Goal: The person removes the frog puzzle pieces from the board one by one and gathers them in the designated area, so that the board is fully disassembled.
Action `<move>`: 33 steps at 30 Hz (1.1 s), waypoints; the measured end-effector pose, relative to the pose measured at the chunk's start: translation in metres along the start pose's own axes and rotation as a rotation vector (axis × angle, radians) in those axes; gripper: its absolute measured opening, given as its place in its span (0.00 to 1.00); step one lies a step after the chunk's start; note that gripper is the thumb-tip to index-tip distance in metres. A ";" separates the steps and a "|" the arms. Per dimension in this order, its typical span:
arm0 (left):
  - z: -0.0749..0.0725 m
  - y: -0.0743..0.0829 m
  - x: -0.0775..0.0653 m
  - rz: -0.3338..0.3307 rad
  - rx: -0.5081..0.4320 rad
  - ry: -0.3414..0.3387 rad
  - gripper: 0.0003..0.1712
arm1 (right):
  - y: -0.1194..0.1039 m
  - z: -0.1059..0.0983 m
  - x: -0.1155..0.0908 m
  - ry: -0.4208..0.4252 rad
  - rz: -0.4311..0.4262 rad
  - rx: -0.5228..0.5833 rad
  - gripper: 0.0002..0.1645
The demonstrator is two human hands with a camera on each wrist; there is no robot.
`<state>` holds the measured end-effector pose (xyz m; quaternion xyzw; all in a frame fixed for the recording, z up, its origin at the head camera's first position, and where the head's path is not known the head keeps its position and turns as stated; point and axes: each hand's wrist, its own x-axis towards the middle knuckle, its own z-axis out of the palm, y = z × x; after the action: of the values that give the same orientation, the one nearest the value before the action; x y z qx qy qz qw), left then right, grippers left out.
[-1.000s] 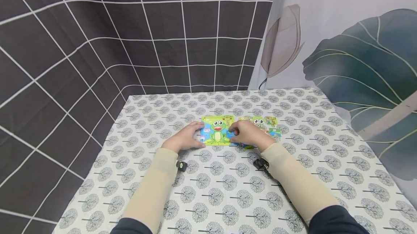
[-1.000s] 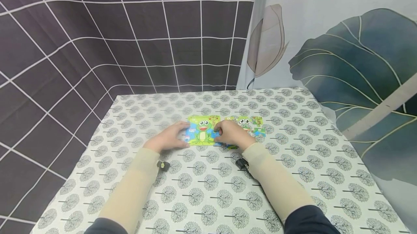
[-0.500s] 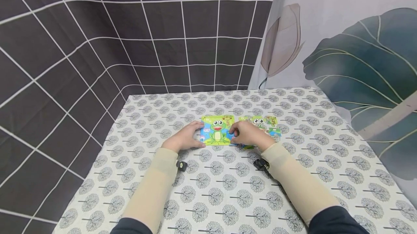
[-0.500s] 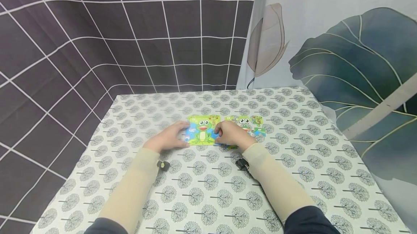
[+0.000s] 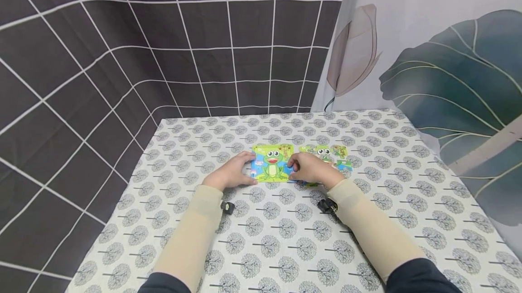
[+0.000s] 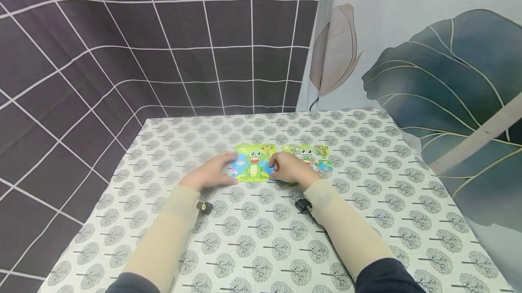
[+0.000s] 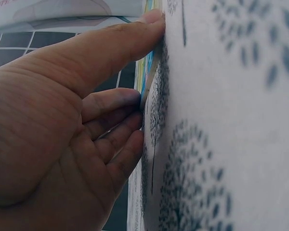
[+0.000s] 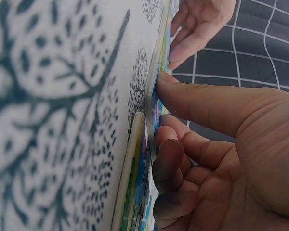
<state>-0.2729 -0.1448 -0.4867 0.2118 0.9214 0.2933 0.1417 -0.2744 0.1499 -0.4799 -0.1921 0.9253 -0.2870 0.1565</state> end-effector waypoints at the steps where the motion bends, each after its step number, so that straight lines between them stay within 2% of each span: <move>1: 0.000 0.000 0.000 0.001 -0.002 0.001 0.56 | 0.000 0.000 0.000 0.000 -0.002 0.000 0.20; 11: 0.000 0.000 0.000 0.004 -0.007 0.004 0.56 | -0.002 0.000 0.000 0.033 -0.022 -0.018 0.21; 20: -0.001 0.000 0.000 0.003 -0.008 0.007 0.56 | -0.003 0.001 0.000 0.051 -0.053 0.012 0.22; 33: -0.001 0.001 0.000 0.007 -0.010 0.007 0.56 | 0.003 -0.001 0.001 0.063 -0.084 0.067 0.13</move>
<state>-0.2732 -0.1445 -0.4854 0.2134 0.9196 0.2994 0.1385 -0.2767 0.1525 -0.4809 -0.2164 0.9108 -0.3300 0.1216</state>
